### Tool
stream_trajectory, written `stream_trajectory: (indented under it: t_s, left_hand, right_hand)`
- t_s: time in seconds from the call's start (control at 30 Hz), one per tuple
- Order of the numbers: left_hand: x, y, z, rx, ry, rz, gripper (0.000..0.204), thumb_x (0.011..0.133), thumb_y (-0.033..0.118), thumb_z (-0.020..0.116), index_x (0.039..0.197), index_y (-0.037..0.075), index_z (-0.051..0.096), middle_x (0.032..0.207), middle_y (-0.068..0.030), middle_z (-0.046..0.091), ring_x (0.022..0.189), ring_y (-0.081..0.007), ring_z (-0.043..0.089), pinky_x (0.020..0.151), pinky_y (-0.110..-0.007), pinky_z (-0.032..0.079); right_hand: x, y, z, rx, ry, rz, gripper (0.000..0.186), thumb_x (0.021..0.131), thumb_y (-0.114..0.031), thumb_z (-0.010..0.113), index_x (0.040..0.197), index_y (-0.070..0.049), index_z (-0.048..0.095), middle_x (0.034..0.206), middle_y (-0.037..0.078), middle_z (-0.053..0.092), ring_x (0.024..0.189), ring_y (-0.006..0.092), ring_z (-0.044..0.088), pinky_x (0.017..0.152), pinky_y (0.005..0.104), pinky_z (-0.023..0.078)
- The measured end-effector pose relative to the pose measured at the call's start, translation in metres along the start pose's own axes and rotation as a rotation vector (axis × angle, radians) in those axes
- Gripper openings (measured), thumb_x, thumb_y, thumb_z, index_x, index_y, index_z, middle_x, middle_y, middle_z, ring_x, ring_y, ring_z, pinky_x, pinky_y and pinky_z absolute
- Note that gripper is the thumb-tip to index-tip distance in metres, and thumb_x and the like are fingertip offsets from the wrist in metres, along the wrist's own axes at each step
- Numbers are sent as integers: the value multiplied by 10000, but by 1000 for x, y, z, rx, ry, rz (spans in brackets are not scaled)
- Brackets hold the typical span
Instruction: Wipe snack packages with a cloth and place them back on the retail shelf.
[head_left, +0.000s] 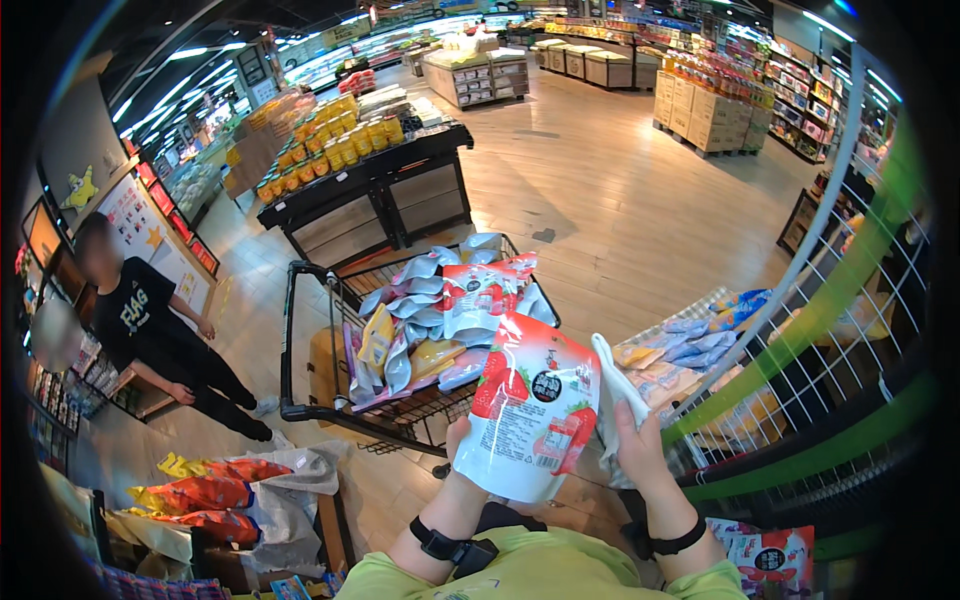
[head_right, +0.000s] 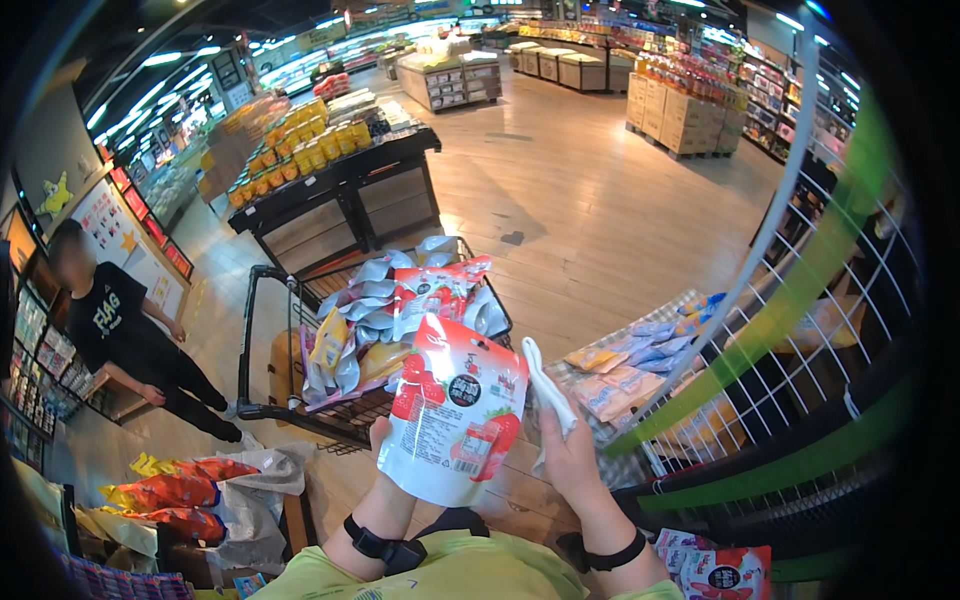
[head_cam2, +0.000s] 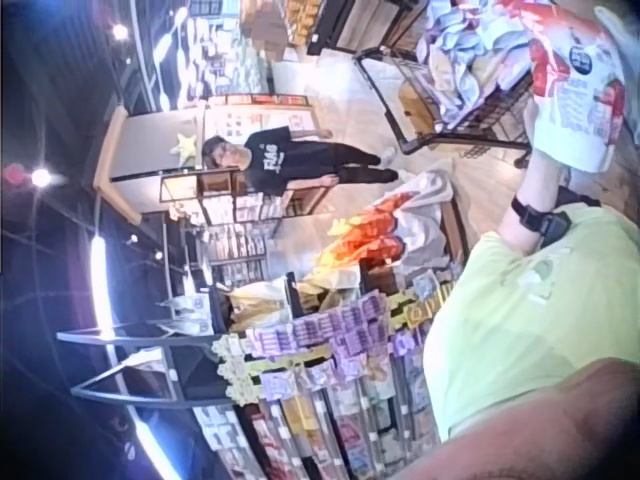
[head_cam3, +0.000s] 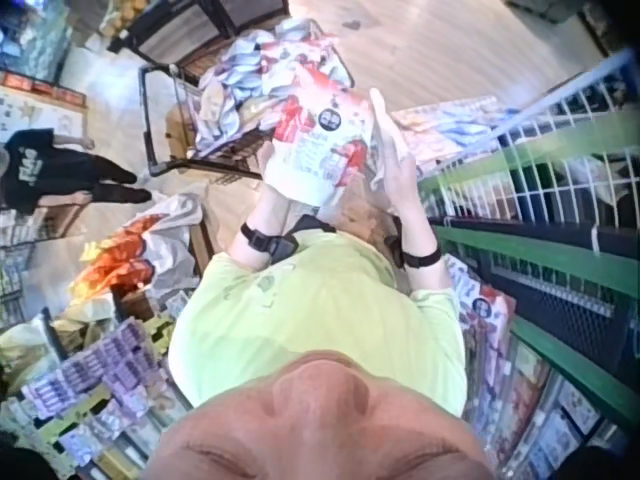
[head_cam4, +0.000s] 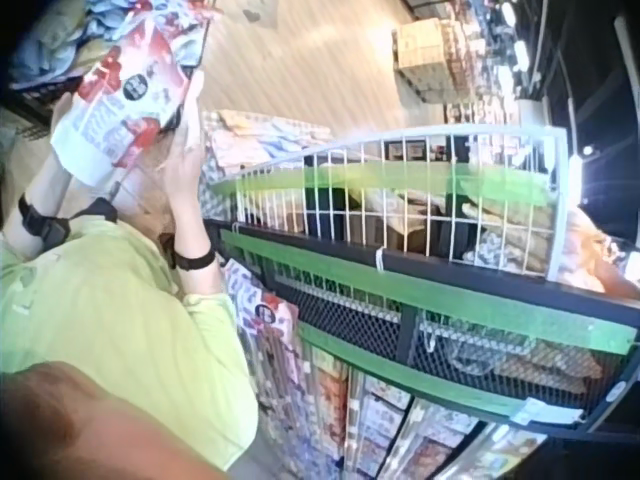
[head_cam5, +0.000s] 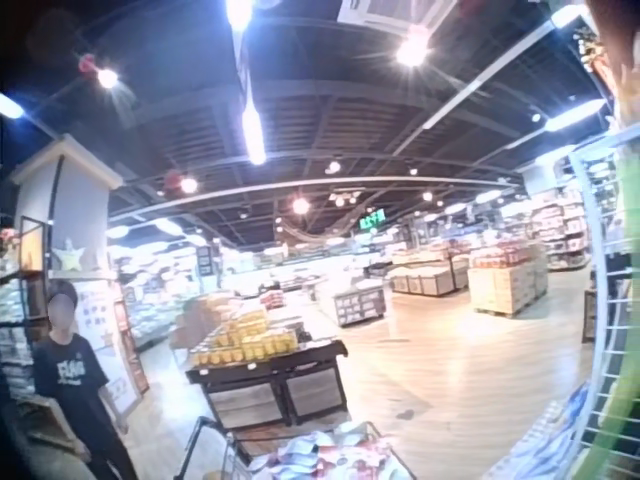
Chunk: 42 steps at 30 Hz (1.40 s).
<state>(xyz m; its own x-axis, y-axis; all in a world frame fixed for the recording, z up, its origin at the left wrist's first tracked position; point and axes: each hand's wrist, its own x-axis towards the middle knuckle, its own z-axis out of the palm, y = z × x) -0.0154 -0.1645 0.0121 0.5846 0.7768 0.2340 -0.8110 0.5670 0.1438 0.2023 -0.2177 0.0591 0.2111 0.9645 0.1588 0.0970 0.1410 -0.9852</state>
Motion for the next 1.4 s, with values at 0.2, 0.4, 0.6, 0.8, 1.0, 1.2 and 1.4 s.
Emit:
stream_trajectory:
  t_s: [0.2,0.4,0.6,0.8,1.0,1.2,1.4]
  left_hand:
    - [12,-43,25,96,118,-70,711,748,384,575,1309,-13,392,1243,-197,525,1094,-338,547,945,-435,435]
    - [-1,-81,20,363,233,-184,650,771,305,557,1305,-21,383,1220,-186,536,1085,-300,555,939,-399,439]
    - [-12,-110,45,615,148,-214,607,773,101,586,1325,-3,358,1232,-151,521,1088,-238,549,943,-353,429]
    - [-22,-128,50,959,278,-186,572,811,45,639,1319,31,376,1207,-96,542,1070,-172,541,921,-317,434]
    - [-32,-130,46,977,286,-150,505,838,57,636,1289,25,411,1178,-88,563,1044,-149,550,900,-310,451]
    - [-39,-108,41,842,347,-230,346,864,93,606,1186,21,503,1122,-88,600,993,-178,593,865,-338,489]
    - [-38,-79,31,611,411,-175,334,903,142,555,1214,39,494,1154,-88,586,1010,-207,595,885,-378,487]
  right_hand:
    - [-47,8,-13,727,22,411,412,969,-283,419,1286,-21,432,1225,90,532,1106,199,518,951,348,403]
    - [-85,0,-36,739,76,306,428,907,-172,547,1292,-30,426,1211,75,551,1093,193,538,934,349,423]
    - [-120,2,-57,584,254,175,397,855,-87,597,1230,-10,493,1126,58,589,1016,143,559,869,307,446]
    - [-143,11,-64,530,290,210,397,837,-45,601,1218,3,502,1100,71,601,970,142,580,843,296,462]
    - [-144,9,-61,579,272,182,388,831,-26,596,1206,10,507,1095,71,602,978,145,580,849,298,461]
    - [-132,11,-45,594,224,172,374,835,-36,597,1196,13,514,1087,66,604,971,138,579,845,289,456]
    - [-112,23,-22,508,249,196,372,860,-78,586,1212,7,500,1109,68,602,997,161,581,869,299,449]
